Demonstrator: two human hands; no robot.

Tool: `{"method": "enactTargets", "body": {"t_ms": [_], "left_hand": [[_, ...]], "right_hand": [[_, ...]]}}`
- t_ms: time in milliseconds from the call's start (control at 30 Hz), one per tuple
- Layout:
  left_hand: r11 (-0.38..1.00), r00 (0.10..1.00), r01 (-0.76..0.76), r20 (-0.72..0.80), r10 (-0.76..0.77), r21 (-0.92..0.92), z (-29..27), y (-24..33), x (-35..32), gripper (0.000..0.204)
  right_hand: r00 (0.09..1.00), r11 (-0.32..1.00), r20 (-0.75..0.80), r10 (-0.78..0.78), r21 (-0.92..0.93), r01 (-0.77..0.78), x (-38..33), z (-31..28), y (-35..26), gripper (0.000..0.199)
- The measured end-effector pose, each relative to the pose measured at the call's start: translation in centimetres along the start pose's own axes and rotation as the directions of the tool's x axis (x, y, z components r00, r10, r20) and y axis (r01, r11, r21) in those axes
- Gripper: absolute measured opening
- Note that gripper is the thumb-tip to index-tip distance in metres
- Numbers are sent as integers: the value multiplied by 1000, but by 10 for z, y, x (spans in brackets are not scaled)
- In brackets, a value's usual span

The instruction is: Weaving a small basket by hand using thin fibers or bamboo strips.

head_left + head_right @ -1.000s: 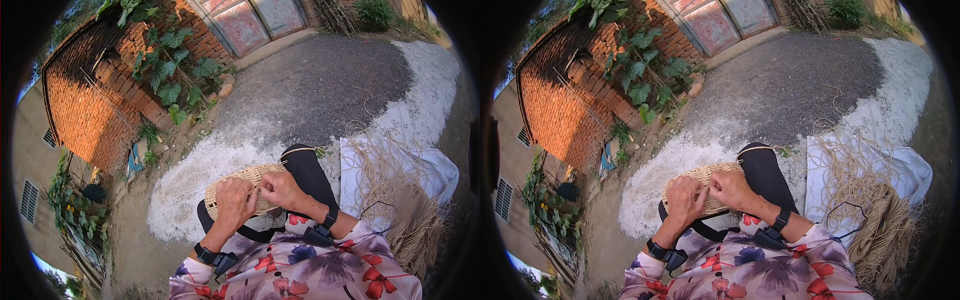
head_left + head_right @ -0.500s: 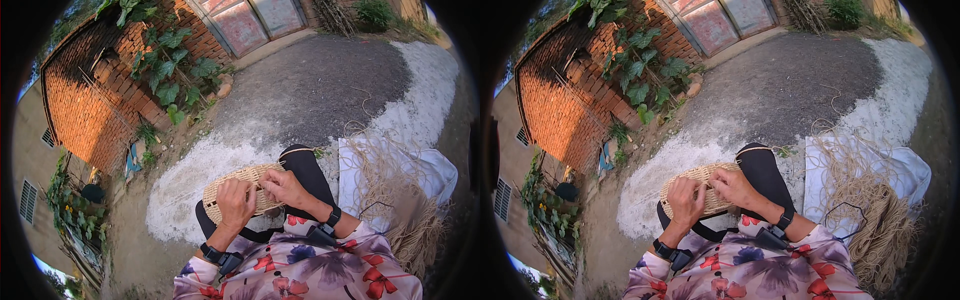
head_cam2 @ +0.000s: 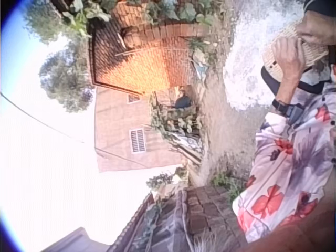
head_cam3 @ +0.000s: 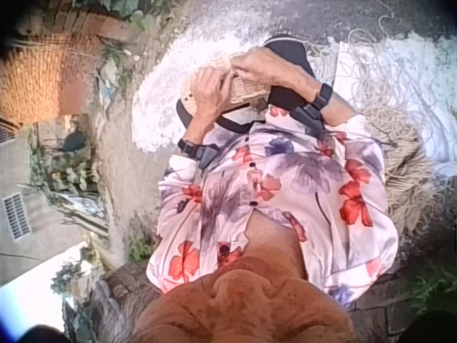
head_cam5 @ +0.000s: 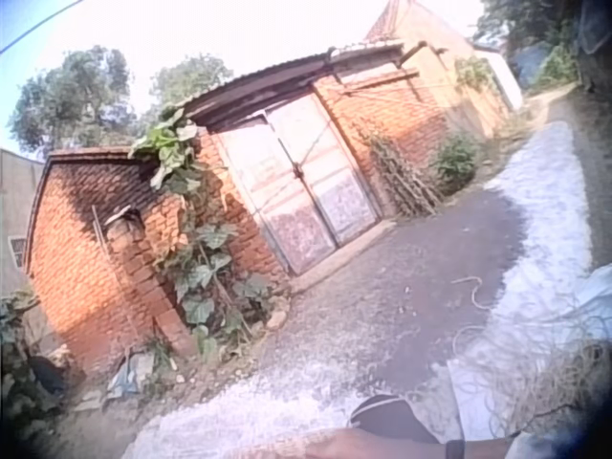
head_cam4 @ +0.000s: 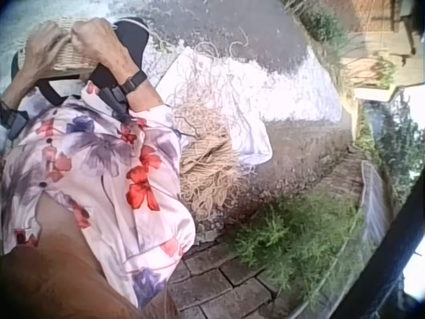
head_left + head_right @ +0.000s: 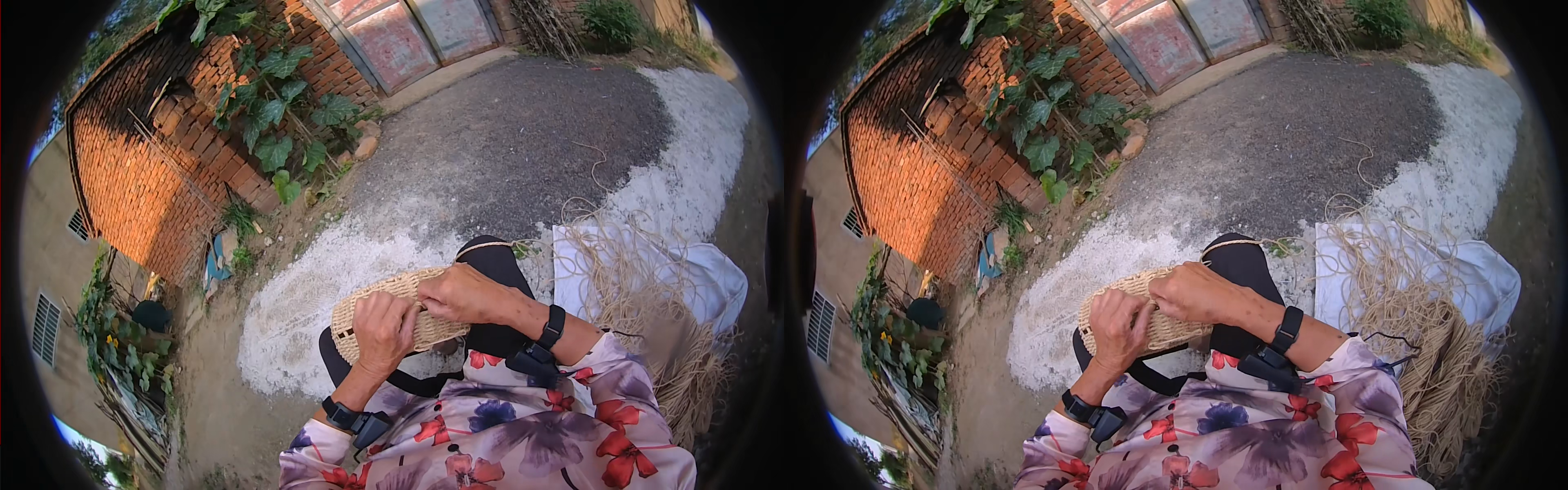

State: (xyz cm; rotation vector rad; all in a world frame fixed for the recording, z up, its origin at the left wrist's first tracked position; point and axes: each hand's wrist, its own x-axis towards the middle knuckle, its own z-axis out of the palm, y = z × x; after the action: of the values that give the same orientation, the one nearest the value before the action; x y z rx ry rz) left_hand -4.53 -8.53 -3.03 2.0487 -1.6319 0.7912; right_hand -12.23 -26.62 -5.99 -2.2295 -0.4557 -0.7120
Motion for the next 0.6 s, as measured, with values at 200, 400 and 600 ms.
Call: {"method": "enactTargets", "body": {"t_ms": [200,400,600], "left_hand": [[999,984,-36,172,37,-12,-13,-6,11,13],[999,900,30,436,-12,-35,-32,-12,23,17],[1000,872,29,488,-25,0,-49,-11,31,13]], "right_hand": [[995,995,8,95,-45,-94,7,-6,-6,14],[766,339,470,438,703,-625,1,2,9,15],[782,432,269,562,711,-554,-2,2,2,10]]}}
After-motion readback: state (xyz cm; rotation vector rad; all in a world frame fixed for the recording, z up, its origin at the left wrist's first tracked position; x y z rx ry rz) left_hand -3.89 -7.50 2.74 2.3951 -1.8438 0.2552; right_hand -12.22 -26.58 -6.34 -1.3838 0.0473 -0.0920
